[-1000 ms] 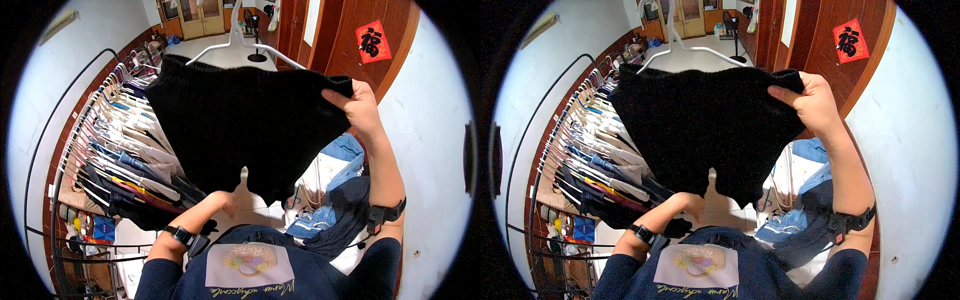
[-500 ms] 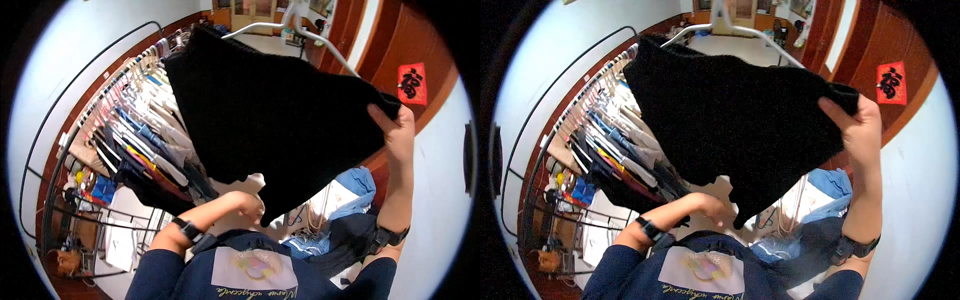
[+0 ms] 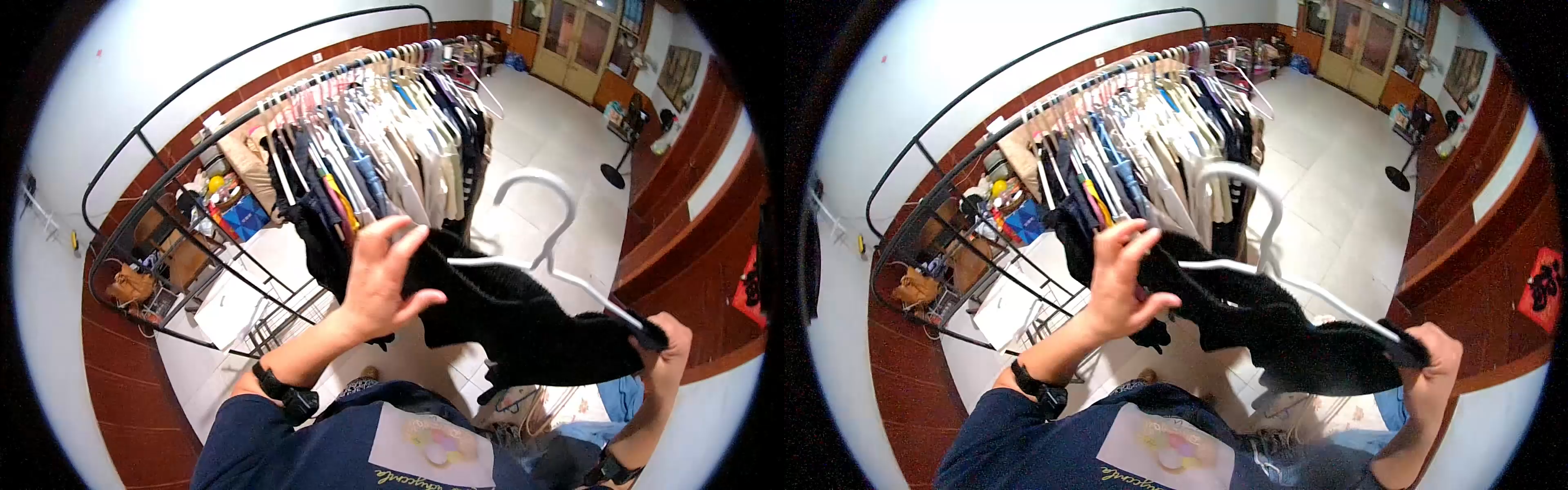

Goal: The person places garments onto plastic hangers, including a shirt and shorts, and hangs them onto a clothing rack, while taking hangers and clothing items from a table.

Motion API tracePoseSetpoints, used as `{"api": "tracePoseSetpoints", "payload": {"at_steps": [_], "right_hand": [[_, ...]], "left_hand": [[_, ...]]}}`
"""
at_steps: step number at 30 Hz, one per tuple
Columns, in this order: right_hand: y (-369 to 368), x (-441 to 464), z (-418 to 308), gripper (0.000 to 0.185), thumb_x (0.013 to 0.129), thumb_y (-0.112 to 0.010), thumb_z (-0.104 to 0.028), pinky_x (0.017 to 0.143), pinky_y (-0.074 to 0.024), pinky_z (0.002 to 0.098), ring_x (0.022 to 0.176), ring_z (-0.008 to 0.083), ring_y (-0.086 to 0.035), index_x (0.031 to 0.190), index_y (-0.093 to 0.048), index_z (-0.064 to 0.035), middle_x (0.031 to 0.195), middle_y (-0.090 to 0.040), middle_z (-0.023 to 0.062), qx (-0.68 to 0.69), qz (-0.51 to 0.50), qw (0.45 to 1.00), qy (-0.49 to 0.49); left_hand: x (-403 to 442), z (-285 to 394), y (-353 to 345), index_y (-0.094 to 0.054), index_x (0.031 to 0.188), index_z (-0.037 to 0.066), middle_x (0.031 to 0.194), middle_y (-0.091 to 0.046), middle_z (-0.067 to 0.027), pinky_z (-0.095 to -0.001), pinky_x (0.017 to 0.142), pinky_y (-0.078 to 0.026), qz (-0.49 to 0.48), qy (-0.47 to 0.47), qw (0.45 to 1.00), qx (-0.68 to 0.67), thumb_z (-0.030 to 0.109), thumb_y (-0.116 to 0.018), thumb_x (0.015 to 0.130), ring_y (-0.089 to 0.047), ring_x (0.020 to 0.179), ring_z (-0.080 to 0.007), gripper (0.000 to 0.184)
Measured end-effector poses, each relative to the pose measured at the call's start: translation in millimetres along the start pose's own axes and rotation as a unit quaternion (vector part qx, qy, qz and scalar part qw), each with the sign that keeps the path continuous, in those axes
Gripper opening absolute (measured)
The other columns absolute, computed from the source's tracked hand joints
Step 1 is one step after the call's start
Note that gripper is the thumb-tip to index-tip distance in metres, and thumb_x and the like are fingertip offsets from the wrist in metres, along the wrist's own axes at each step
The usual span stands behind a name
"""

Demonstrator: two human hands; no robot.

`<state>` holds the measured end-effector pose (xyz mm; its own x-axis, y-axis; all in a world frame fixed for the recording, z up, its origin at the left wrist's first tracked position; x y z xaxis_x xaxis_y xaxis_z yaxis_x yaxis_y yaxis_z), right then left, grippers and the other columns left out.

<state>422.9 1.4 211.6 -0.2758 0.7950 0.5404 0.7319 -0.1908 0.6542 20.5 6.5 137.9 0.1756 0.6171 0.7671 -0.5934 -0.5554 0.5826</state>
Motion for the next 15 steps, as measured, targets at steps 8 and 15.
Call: {"api": "tracePoseSetpoints", "payload": {"at_steps": [8,15], "right_hand": [[-11.7,-3.0,-6.3,0.041,0.079,-0.075,-0.037,0.051,-0.0373,0.0295,0.055,0.0176,-0.053,0.072,-0.060,0.0007,0.062,-0.054,0.0071,-0.036,-0.030,0.998,-0.032],[-43.6,-24.3,-4.5,0.036,0.054,-0.089,-0.017,0.055,-0.0397,0.0239,0.059,0.0093,-0.052,0.071,-0.061,-0.0011,0.065,-0.056,-0.0009,0.149,-0.064,0.970,-0.183]], "left_hand": [[-6.4,-29.9,-0.9,-0.054,0.122,0.002,0.107,-0.064,-0.0185,-0.0384,0.083,-0.051,-0.214,0.099,0.954,-0.187,0.029,-0.080,0.075,-0.063,0.096,-0.0355,0.060],[-40.6,-58.5,50.1,-0.059,0.112,-0.001,0.098,-0.066,-0.0157,-0.0343,0.080,-0.051,-0.334,0.110,0.838,-0.418,0.029,-0.078,0.081,-0.066,0.092,-0.0286,0.047]]}}
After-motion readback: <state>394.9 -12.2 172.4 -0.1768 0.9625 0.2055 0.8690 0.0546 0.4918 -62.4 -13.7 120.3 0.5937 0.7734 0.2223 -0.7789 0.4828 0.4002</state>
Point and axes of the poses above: each hand's wrist, its own x-axis towards the middle knuckle, its own y-axis out of the back of the hand, z = x × y, the point moved 1 cm from there along x, towards the middle knuckle
